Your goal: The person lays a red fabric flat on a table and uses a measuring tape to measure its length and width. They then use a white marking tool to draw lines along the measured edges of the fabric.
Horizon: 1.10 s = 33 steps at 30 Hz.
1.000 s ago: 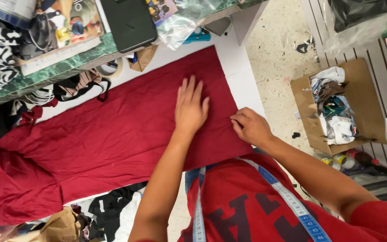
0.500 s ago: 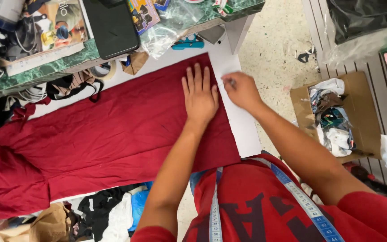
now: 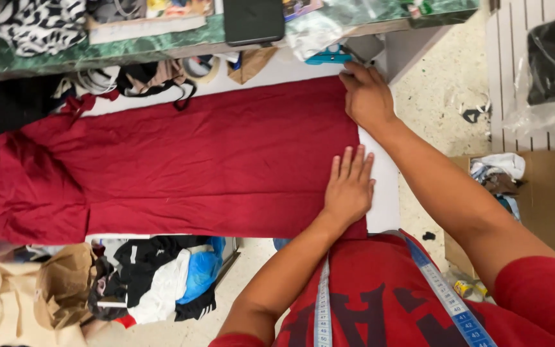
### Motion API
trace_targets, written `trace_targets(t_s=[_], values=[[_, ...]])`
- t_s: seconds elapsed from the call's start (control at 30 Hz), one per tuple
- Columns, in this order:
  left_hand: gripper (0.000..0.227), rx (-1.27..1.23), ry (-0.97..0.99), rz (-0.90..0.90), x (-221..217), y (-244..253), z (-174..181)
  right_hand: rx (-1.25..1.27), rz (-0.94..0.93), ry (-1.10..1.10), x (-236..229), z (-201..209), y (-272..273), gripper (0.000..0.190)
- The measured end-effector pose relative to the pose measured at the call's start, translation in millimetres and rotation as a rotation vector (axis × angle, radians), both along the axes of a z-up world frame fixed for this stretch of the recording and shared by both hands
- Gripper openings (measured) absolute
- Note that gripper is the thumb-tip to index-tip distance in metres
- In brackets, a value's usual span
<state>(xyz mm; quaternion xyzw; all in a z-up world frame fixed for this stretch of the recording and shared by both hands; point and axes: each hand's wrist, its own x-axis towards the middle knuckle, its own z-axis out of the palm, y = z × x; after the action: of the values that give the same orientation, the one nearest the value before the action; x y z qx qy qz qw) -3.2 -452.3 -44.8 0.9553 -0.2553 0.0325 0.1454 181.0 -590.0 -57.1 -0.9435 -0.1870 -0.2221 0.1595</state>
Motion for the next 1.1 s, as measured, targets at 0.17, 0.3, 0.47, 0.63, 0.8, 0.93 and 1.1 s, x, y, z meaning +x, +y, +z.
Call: trace_targets(t_s=[0.17, 0.3, 0.47, 0.63, 0.8, 0.93, 1.1], values=[[0.052, -0.199, -0.041, -0.115, -7.1, 6.5, 8.1, -0.117, 0.262, 0.280, -17.0, 36.0, 20.8, 0.059], [0.057, -0.150, 0.040, -0.136, -25.6, 23.2, 6.1, -0.238, 0.206, 0.612, -10.2, 44.7, 12.5, 0.087], [0.049, -0.651, 0.362, -0.319, -43.8, 52.3, 29.0, -0.239, 0.190, 0.598, -10.6, 47.8, 15.2, 0.097], [0.041, -0.735, 0.318, 0.033, -25.1, 167.3, 67.8, -0.103, 0.099, 0.532, -23.7, 81.2, 27.3, 0.092], [0.033, -0.582, 0.044, 0.675, -17.3, 383.3, 50.3, 0.091, 0.006, 0.261, -64.1, 108.0, 64.4, 0.077], [0.029, -0.613, -0.299, 1.322, -15.1, 585.5, 40.9, 0.156, -0.001, 0.063, -93.3, 108.3, 112.6, 0.054], [0.033, -0.660, -0.519, 1.401, 6.6, 786.4, 4.7, 0.096, 0.172, -0.021, -102.9, 112.0, 203.1, 0.037]])
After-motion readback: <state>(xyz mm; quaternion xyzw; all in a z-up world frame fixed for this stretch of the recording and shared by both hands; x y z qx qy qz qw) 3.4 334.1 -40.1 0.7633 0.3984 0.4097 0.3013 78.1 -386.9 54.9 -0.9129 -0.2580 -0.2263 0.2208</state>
